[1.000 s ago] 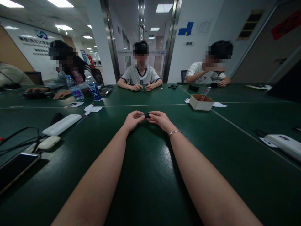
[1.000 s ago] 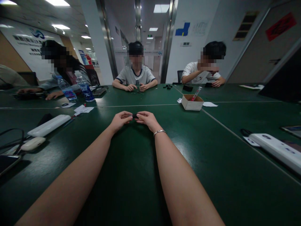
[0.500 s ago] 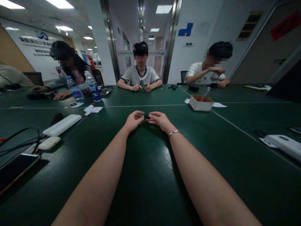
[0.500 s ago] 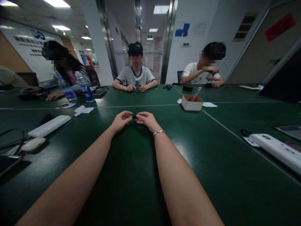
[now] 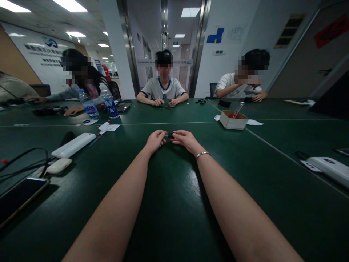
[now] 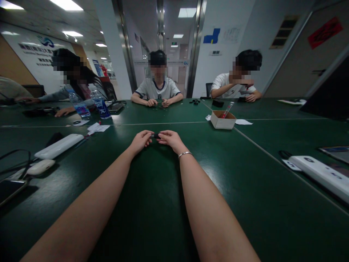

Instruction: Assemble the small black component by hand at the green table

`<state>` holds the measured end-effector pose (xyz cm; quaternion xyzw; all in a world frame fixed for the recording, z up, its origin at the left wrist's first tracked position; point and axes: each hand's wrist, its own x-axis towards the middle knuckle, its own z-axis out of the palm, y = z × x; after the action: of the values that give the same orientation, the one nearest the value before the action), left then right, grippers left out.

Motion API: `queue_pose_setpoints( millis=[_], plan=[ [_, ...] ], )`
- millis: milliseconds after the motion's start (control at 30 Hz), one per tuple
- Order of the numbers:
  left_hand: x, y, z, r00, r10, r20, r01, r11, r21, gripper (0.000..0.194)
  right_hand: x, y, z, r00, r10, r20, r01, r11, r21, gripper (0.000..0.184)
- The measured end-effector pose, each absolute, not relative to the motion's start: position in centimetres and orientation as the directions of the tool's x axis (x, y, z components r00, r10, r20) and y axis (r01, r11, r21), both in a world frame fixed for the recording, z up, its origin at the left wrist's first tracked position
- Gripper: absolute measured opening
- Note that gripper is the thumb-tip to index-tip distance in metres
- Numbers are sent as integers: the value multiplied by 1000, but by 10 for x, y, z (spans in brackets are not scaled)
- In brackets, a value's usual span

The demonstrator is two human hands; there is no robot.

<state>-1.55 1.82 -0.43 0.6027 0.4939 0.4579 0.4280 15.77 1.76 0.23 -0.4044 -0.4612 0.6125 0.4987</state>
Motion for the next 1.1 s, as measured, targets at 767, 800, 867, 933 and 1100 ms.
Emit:
queue_pose_setpoints(
  millis=[767,800,867,933,1100],
  plan=[
    [-14,14,2,54,991,119,167,-127,978,25,160,21,-2,-205,979,-17,-229,-65,-971,11],
    [-14,14,1,52,990,135,169,-142,975,26,160,21,-2,-205,979,-16,-231,-65,-971,11],
    [-14,16,-1,48,989,141,167,-147,975,28,160,20,-1,-207,978,-16,-231,-65,-971,10],
    [-15,18,-3,58,992,112,176,-120,977,27,160,19,0,-206,978,-18,-223,-65,-973,11],
    [-16,17,-2,95,981,168,191,-183,964,39,160,17,1,-202,979,-17,-228,-64,-972,11]
  ],
)
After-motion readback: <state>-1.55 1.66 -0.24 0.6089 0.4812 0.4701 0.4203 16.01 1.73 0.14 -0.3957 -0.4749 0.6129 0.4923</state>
